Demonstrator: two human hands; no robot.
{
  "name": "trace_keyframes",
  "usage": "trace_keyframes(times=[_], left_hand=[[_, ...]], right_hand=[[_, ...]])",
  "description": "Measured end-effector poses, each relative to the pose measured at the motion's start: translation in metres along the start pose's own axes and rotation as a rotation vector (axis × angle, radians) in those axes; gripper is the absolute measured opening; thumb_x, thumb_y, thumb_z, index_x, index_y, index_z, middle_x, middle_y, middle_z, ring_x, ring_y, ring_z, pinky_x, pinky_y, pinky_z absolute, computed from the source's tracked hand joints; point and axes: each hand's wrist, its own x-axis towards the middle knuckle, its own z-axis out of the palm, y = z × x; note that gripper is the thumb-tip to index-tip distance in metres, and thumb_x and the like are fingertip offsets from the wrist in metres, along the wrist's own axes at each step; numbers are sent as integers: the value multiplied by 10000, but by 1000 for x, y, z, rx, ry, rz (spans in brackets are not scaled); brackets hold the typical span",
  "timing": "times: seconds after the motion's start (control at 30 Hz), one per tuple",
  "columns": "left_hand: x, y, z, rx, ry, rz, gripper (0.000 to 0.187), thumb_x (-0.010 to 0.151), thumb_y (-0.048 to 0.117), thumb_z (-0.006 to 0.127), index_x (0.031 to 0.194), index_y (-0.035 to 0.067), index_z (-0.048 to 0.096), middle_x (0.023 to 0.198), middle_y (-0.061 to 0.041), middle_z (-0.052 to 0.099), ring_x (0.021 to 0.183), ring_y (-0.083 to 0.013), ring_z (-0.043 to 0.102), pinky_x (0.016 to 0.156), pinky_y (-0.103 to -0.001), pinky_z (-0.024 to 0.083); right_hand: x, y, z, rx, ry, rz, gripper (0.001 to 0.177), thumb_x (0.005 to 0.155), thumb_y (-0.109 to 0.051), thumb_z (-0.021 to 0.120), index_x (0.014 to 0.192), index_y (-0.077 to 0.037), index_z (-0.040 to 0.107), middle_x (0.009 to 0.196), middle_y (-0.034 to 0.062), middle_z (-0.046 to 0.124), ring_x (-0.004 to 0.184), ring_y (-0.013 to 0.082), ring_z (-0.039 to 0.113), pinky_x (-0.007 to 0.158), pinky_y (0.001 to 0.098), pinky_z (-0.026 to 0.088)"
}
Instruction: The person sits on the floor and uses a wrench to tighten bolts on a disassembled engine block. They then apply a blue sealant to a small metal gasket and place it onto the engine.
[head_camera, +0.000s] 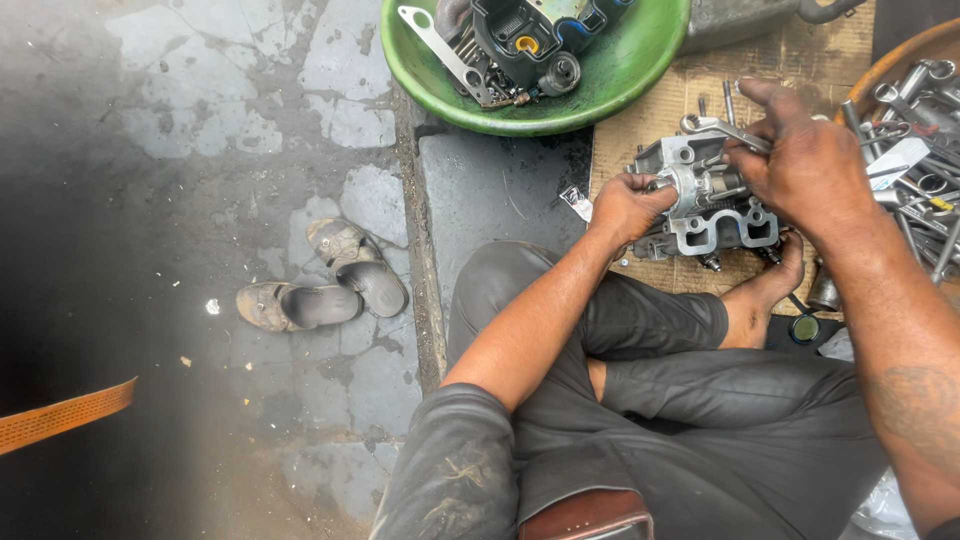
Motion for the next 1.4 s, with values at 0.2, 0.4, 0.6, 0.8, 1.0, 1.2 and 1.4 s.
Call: trace_keyframes(times=[0.2, 0.4, 0.6, 0.8, 1.0, 1.2, 1.4], left_hand=[[-5, 5, -1, 27, 9, -9, 614, 694, 375, 846, 1124, -41, 709, 975, -137, 785, 865, -182, 742, 810, -292, 571], [-13, 14, -3, -24, 5, -26, 600, 695, 355, 834, 1126, -41, 706, 970, -140, 784, 851, -185, 749, 800, -303, 587], [-13, 13, -2, -15, 21, -18, 603, 698, 359, 843, 1127, -42, 705, 981, -140, 782, 860, -181, 742, 806, -298, 575], [-11, 12, 0, -24, 25, -42, 584, 690, 367, 844, 1096, -31, 712, 952, -137, 781, 825, -181, 738, 771, -305, 582], [-11, 11, -1, -21, 30, -8, 556, 690, 358, 847, 1068, -30, 719, 936, -137, 784, 816, -177, 734, 766, -302, 579], [-11, 11, -2, -55, 20, -7, 497, 718, 322, 849, 1053, -26, 733, 925, -116, 776, 805, -158, 714, 760, -297, 568], [-7, 8, -1, -192, -31, -26, 367, 759, 219, 839, 1010, -24, 728, 891, -96, 759, 759, -145, 679, 689, -292, 560]], right_hand=[[1, 2, 9, -83, 56, -76, 754, 965, -192, 842, 1534, -80, 360, 940, 91, 762, 850, 336, 745, 750, 438, 595], [-1, 3, 3, -21, 30, -111, 776, 930, -166, 837, 1539, -122, 359, 1016, 95, 768, 866, 352, 745, 773, 450, 596], [-3, -8, -9, -215, -40, -121, 730, 940, -94, 761, 1578, -159, 414, 956, 156, 705, 851, 361, 710, 772, 473, 589], [3, -15, -18, -196, -43, -190, 658, 950, -137, 755, 1538, -161, 460, 936, 178, 693, 836, 393, 690, 738, 507, 569], [10, -12, -16, -174, -94, -144, 648, 973, -170, 751, 1533, -140, 427, 901, 196, 700, 825, 413, 697, 752, 516, 573], [0, -2, -32, 71, -2, -89, 930, 923, -217, 797, 1617, -69, 196, 966, 248, 725, 878, 394, 715, 815, 509, 566], [-57, 38, -44, 403, 74, 381, 772, 1138, -131, 561, 1707, -39, 47, 1078, 204, 720, 901, 251, 724, 846, 367, 586]])
